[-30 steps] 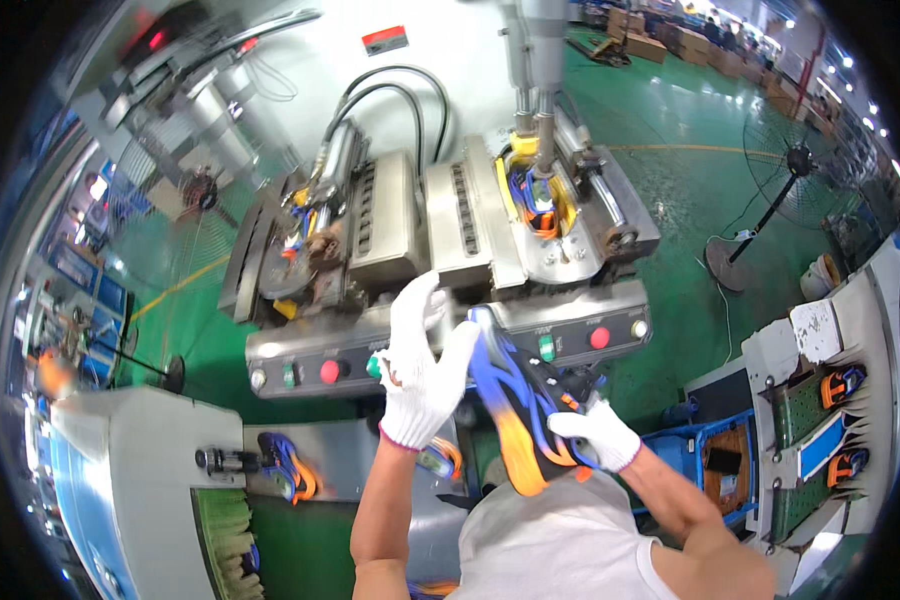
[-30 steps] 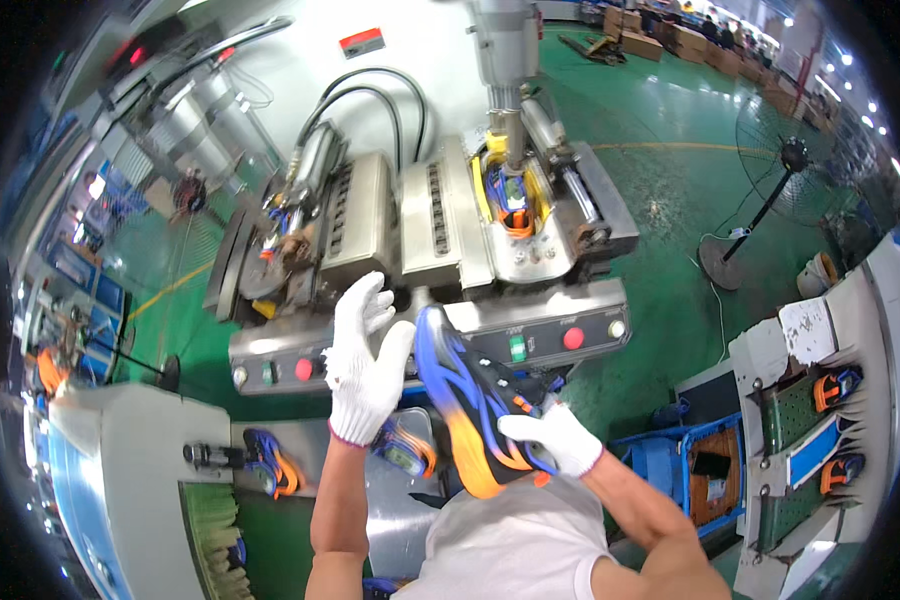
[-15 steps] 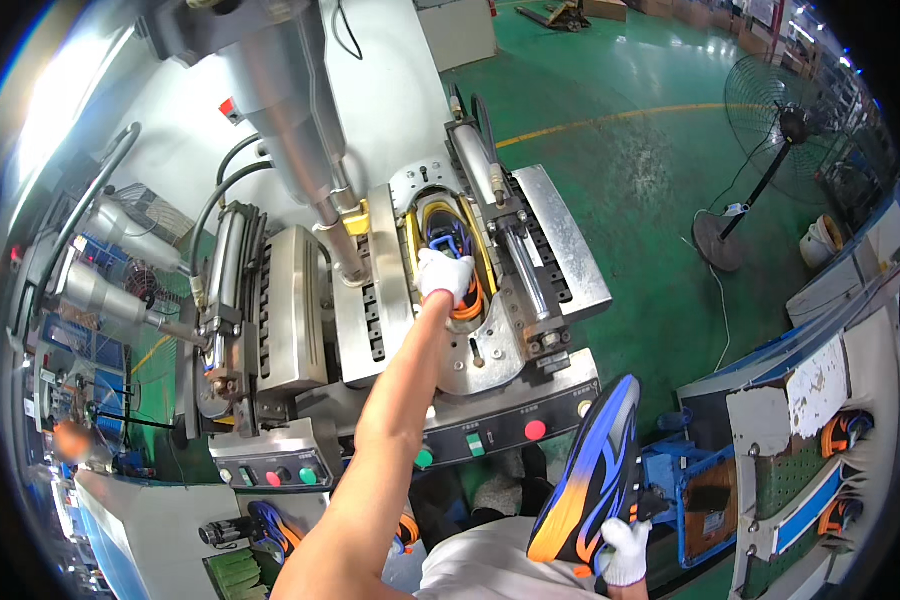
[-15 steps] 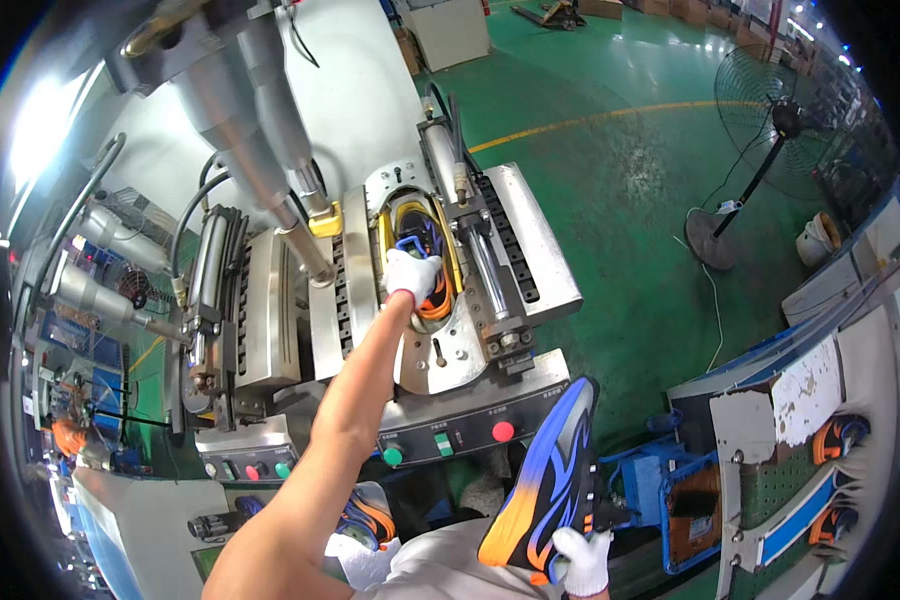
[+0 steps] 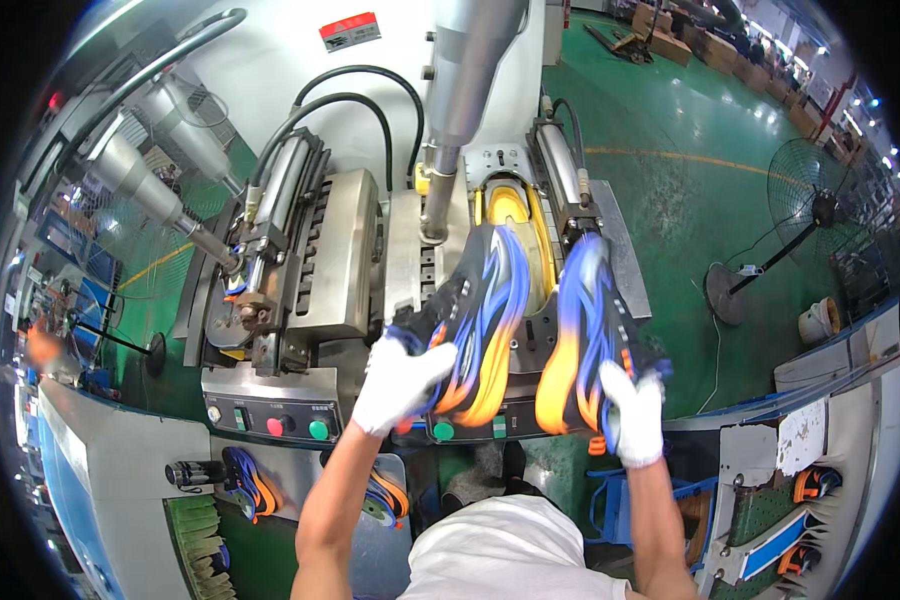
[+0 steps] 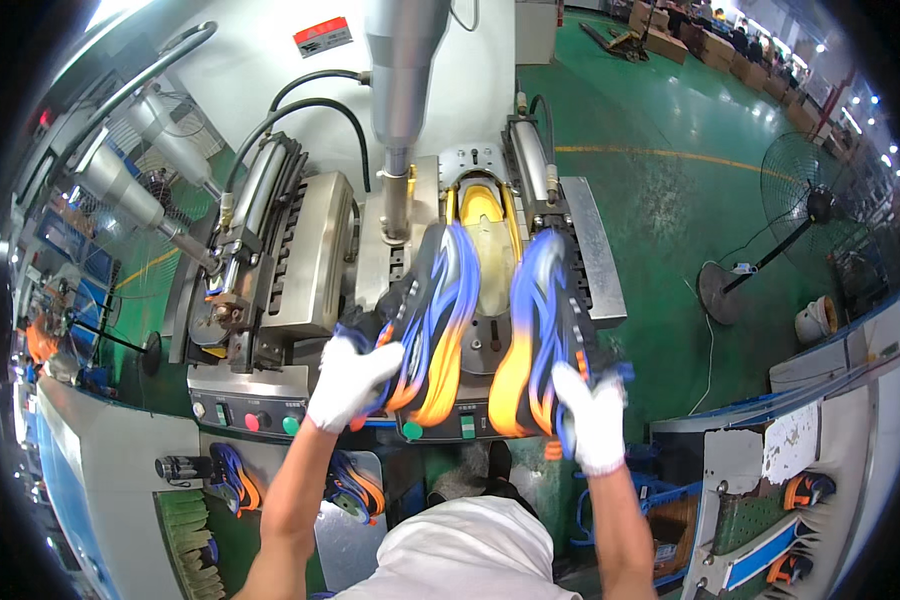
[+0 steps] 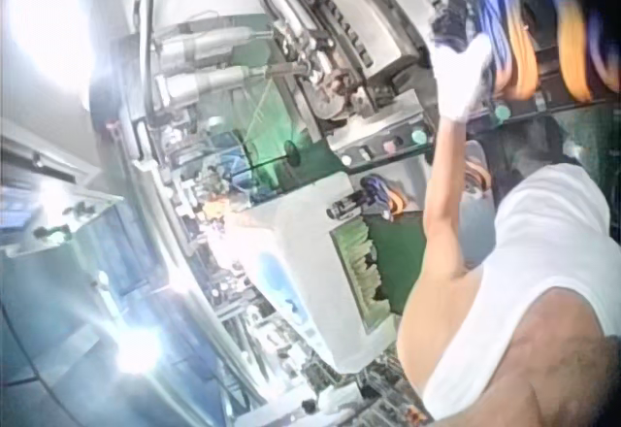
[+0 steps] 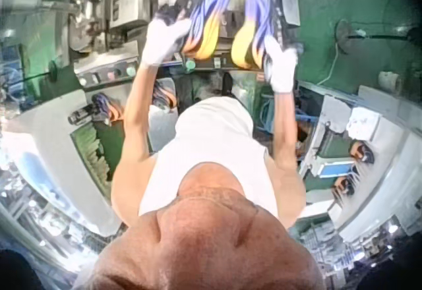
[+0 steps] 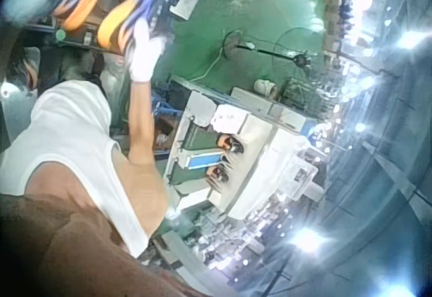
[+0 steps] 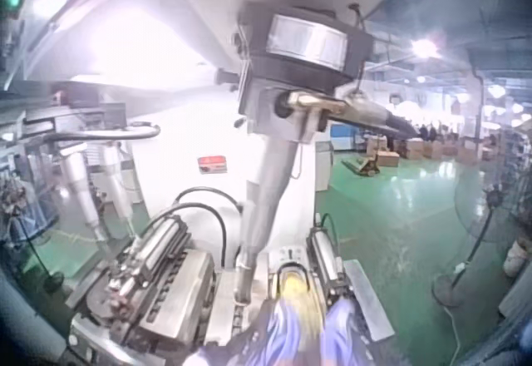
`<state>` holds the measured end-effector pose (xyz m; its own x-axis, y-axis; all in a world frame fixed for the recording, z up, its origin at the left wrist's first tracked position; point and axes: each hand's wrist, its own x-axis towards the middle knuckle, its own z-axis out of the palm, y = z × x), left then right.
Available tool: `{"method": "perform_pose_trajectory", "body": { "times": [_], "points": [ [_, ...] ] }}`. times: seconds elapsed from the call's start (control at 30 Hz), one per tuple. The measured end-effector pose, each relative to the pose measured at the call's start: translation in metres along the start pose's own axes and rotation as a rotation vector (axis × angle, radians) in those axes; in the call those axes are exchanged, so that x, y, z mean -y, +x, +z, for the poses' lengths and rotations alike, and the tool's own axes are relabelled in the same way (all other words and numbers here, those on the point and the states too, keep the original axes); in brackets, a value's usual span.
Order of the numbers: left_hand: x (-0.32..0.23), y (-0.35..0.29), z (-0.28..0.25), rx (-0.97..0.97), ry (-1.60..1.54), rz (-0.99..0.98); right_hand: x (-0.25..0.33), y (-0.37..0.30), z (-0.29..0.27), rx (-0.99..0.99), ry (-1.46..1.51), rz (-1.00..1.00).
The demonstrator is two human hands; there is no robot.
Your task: The person picks up shoes from a conveyor belt, places them into an industrial machine to be pressed or shaped, and then places the finished shoes onto another conveyor belt or station.
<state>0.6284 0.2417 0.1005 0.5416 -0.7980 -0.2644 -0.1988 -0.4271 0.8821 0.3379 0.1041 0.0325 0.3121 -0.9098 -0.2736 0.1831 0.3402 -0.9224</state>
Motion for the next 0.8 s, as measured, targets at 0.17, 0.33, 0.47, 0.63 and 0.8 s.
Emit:
{"method": "perform_pose_trajectory", "body": {
  "times": [0.17, 0.33, 0.47, 0.63, 0.8],
  "points": [
    [0.083, -0.145, -0.031, -0.182, -0.161, -0.006, 0.023, 0.190, 0.108, 0.435, -0.165, 0.017],
    [0.153, -0.298, -0.043, -0.398, -0.067, -0.570, -0.046, 0.320, 0.190, 0.159, -1.353, -0.537],
    [0.292, -0.409, -0.008, -0.991, 0.036, -0.758, -0.038, 0.311, 0.187, 0.520, -0.916, -0.135],
    [0.341, -0.319, -0.021, -1.018, 0.221, -0.939, -0.069, 0.364, 0.123, 0.187, -1.505, -0.886],
    [0.418, -0.246, 0.038, -1.076, -0.074, -0.819, -0.061, 0.350, 0.149, 0.386, -1.327, -0.425]
  ]
}}
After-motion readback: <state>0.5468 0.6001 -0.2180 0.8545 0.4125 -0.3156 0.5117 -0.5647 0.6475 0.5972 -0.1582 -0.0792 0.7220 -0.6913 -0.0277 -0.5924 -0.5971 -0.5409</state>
